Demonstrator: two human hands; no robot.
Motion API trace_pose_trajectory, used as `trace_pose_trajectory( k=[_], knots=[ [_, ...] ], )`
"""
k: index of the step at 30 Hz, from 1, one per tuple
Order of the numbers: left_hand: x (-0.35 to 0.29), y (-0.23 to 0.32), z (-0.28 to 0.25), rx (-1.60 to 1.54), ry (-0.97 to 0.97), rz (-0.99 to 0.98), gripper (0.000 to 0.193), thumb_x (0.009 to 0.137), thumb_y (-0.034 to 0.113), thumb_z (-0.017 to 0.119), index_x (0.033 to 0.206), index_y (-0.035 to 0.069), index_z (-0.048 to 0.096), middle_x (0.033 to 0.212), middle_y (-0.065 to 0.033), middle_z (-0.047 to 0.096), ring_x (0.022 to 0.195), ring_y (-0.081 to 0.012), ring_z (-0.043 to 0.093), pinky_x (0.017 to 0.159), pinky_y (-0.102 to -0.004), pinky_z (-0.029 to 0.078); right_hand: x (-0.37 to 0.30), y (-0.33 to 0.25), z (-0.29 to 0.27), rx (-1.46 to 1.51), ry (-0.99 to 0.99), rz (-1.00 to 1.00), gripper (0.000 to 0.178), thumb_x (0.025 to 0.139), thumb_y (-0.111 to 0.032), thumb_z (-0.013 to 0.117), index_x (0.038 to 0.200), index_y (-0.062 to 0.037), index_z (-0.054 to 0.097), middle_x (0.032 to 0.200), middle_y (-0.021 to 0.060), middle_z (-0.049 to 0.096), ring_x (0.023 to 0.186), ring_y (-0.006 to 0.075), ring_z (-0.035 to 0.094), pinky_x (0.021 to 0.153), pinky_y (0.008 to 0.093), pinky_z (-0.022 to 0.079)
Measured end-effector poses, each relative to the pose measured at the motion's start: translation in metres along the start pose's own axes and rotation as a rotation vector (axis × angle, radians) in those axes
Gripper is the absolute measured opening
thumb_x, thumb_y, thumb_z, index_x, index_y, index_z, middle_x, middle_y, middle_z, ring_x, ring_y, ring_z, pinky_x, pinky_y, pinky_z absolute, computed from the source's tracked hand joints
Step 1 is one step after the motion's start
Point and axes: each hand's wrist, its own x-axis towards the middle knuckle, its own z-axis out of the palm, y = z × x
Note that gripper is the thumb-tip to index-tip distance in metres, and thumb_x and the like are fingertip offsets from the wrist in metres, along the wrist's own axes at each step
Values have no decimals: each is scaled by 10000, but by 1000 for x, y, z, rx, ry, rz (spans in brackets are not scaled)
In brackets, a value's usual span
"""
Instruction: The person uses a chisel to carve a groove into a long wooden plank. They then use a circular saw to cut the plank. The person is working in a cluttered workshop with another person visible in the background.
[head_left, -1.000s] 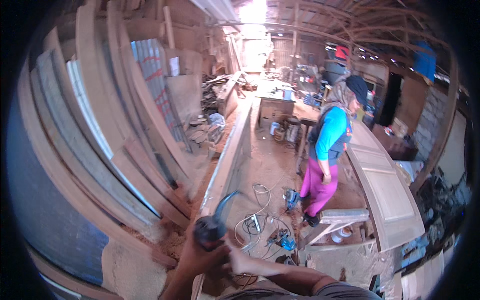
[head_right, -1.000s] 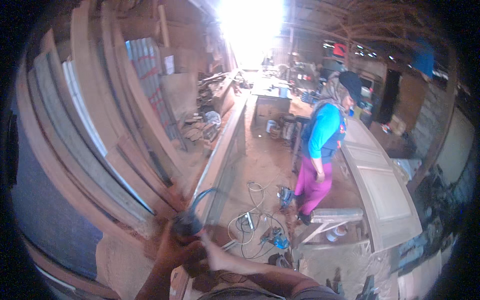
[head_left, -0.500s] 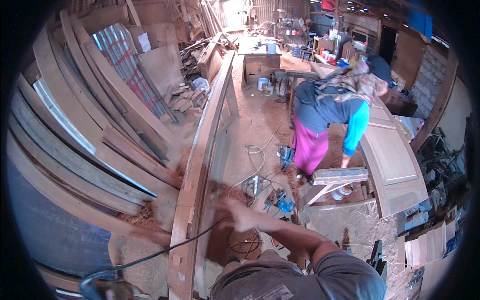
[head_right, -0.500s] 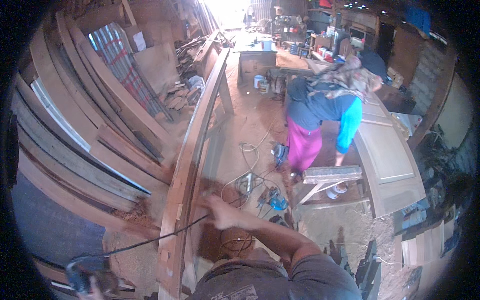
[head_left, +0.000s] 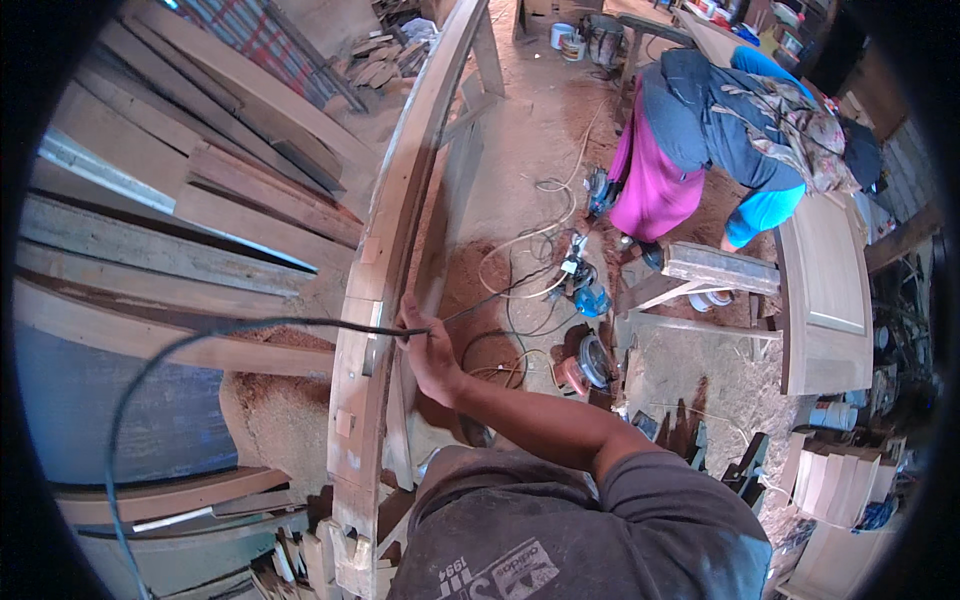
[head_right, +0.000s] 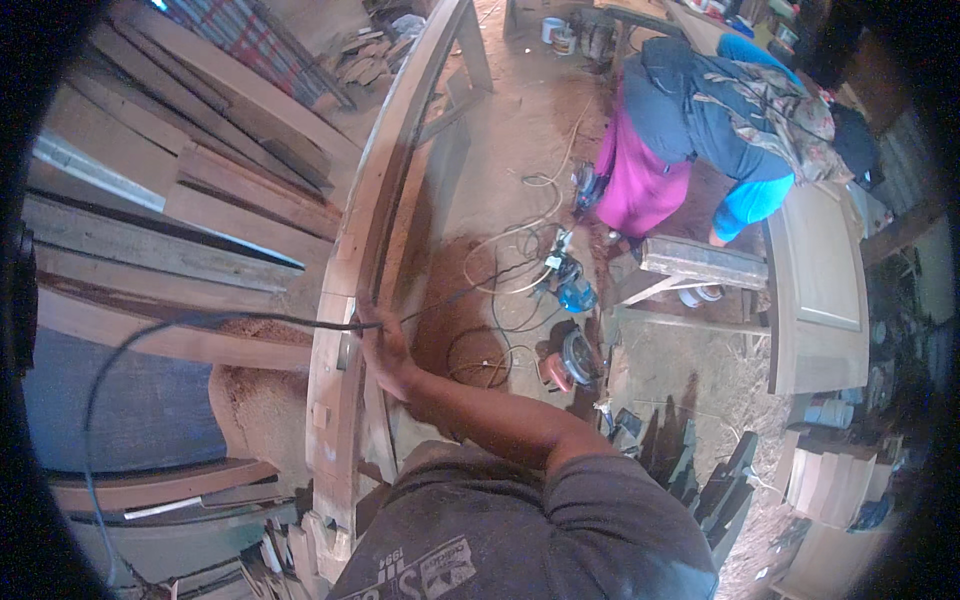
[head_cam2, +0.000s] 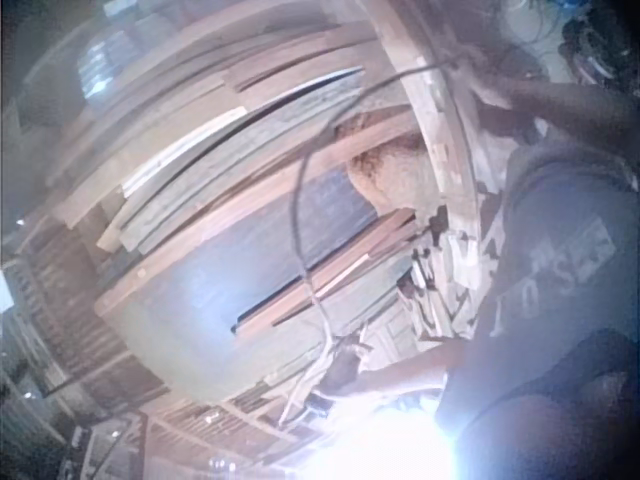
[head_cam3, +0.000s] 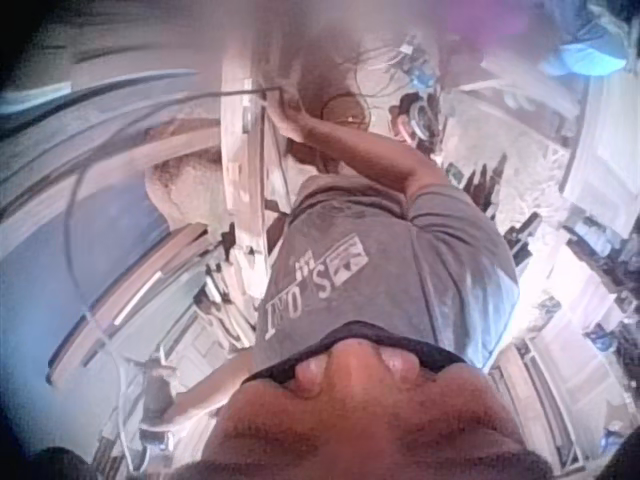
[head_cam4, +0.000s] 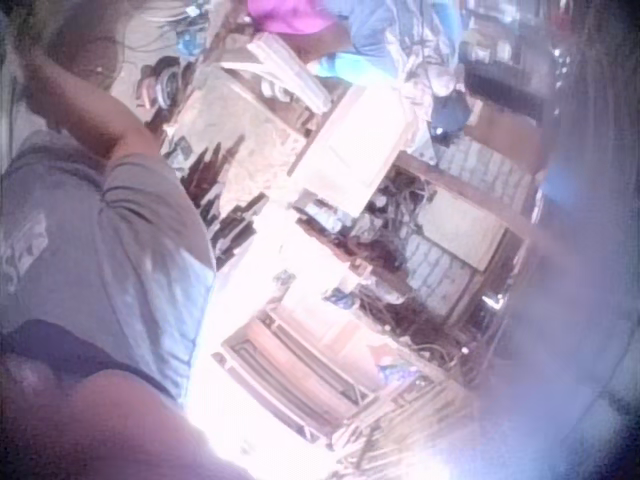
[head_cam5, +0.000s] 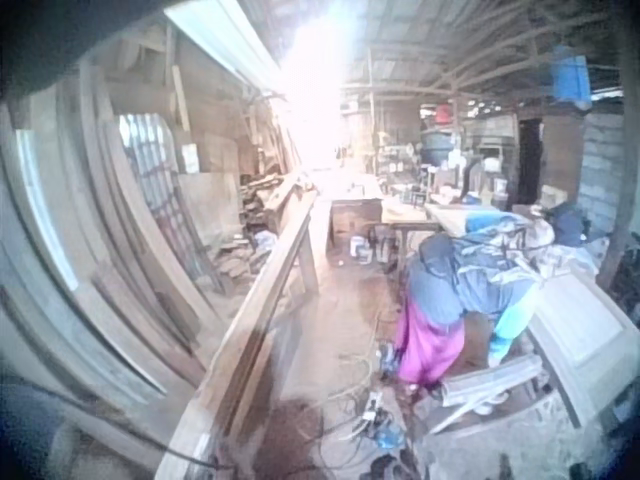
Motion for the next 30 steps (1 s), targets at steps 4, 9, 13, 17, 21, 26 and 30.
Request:
trace_pose_trajectory(
  k=[4, 9, 13, 17, 21, 26, 30],
  knots=[
    [-16, -17, 5, 1, -70, -99, 587, 810, 179, 843, 1304, -6, 585, 1140, -122, 687, 1050, -236, 646, 920, -413, 531, 27, 31, -46, -87, 51, 33, 581, 1073, -569, 446, 670, -154, 490, 612, -54, 404, 570, 79, 334, 577, 263, 274],
    [-62, -55, 30, -53, -238, -265, 702, 772, 154, 860, 1372, -23, 539, 1197, -130, 671, 1112, -243, 635, 978, -418, 522, 66, 27, -87, 73, 251, 155, 559, 1068, -522, 490, 668, -131, 497, 586, -33, 400, 552, 96, 372, 560, 270, 299],
    [-110, -77, 81, -142, -573, -304, 606, 795, 140, 839, 1323, -1, 577, 1184, -98, 664, 1074, -224, 627, 975, -391, 495, 34, 29, -66, 264, -129, 266, 520, 1069, -515, 484, 781, -97, 598, 654, 48, 532, 585, 158, 483, 576, 306, 377],
    [-197, -53, 156, -185, -716, -486, 765, 662, 46, 904, 1329, 41, 529, 1129, -85, 663, 958, -200, 676, 866, -352, 569, 14, -6, -111, -1284, -447, 210, 540, 1004, -561, 577, 992, -30, 677, 901, 189, 688, 834, 302, 674, 773, 425, 525],
    [-236, -21, 219, -623, -1147, -513, 819, 634, 144, 977, 1328, 40, 554, 1168, -89, 680, 1095, -189, 661, 957, -345, 545, 4, -52, -285, -2039, -710, 456, 612, 808, -406, 811, 1359, -193, 651, 1328, 150, 659, 1192, 393, 640, 1016, 477, 526],
    [-275, -26, 249, -701, -1446, 42, 735, 635, 189, 954, 1283, 75, 628, 1155, -147, 721, 1108, -324, 692, 966, -435, 538, -29, -150, -179, -1158, 59, 6, 449, 925, -73, 670, 1372, -99, 633, 1267, 163, 690, 1140, 301, 679, 994, 409, 531],
    [-273, 6, 289, -899, -1534, 280, 789, 643, 222, 915, 1345, 60, 595, 1258, -170, 663, 1174, -366, 649, 1019, -469, 498, -55, -156, -76, -1145, -568, 39, 500, 948, -95, 693, 1429, -48, 562, 1367, 120, 630, 1179, 227, 636, 1016, 388, 511]
  ],
)
